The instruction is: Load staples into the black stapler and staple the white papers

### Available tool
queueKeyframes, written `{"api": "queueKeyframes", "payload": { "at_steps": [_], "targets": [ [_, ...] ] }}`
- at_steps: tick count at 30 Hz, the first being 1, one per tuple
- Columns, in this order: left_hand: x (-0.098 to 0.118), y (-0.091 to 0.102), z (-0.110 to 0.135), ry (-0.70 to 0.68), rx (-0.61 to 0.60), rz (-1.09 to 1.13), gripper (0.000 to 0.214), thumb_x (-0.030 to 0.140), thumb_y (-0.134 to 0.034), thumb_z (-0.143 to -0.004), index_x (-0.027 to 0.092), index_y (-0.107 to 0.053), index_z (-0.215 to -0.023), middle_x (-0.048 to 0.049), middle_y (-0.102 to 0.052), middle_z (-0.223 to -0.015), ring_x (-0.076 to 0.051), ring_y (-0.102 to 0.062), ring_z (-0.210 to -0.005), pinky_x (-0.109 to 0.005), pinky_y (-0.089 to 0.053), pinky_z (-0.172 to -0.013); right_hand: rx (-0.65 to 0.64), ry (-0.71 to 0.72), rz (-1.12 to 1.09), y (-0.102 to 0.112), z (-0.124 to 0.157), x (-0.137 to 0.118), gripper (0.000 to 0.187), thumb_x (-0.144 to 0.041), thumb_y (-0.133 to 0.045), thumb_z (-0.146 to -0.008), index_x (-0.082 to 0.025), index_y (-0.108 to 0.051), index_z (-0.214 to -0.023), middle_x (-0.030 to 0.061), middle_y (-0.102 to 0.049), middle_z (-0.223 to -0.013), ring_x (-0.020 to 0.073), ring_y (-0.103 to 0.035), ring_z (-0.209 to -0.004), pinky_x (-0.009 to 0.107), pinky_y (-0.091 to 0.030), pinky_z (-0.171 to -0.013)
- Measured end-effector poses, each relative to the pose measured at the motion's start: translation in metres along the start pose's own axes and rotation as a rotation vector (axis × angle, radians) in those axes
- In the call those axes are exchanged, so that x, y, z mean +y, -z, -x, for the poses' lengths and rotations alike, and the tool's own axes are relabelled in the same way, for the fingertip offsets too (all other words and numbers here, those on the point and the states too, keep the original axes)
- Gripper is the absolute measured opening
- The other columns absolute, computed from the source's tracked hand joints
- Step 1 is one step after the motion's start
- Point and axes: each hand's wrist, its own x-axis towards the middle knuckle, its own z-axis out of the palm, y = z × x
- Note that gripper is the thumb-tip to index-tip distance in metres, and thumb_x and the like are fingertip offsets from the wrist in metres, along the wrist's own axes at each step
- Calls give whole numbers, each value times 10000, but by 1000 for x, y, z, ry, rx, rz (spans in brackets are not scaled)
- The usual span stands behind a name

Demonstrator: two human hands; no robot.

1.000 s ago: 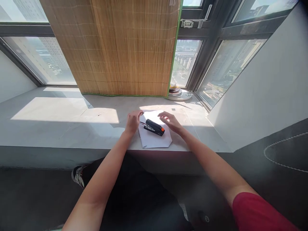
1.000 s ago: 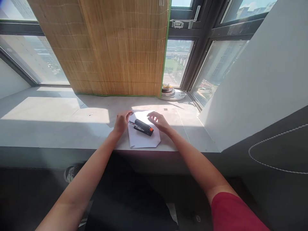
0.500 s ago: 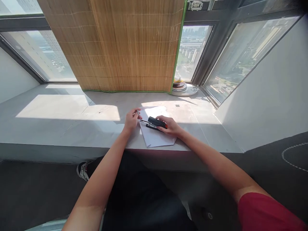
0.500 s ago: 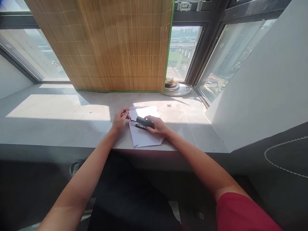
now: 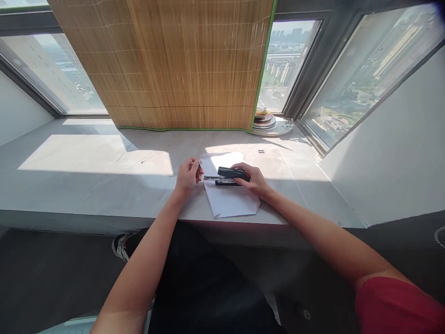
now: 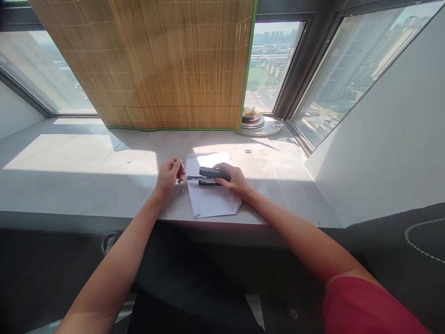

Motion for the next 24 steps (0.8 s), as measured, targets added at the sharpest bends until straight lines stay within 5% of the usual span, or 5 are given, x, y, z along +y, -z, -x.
{"api": "queueKeyframes", "payload": {
  "at_steps": [5,12,18,24],
  "targets": [
    [5,-5,4,56,-117,37,295,436,-761,-976,202,-583,-996,-63,-782,-822,-121,-641,-506,-233,-460,-439,-22,-12,9,1,-1,-2,305,-357,-759,-895,-258,-742,-1183,52,-786,-1116,282,-731,-1022,433,-585,-905],
    [11,0,7,53,-77,62,236,238,-753,-847,194,-599,-1020,-61,-796,-845,-116,-641,-514,-233,-486,-473,-41,-13,33,0,0,-3,285,-330,-757,-885,-266,-748,-1163,46,-786,-1105,277,-720,-1006,403,-574,-847],
    [7,5,6,38,-135,-14,124,291,-699,-857,179,-720,-906,-35,-698,-692,-126,-593,-472,-252,-441,-441,-53,-33,31,0,0,-4,288,-329,-773,-859,-268,-750,-1139,44,-784,-1087,267,-709,-978,383,-569,-803],
    [1,6,3,-12,-143,-144,91,246,-699,-862,198,-776,-859,37,-456,-554,-85,-380,-460,-237,-275,-450,-67,-57,26,1,0,-4,298,-347,-779,-853,-259,-750,-1137,42,-779,-1072,255,-700,-955,352,-561,-755]
  ]
}}
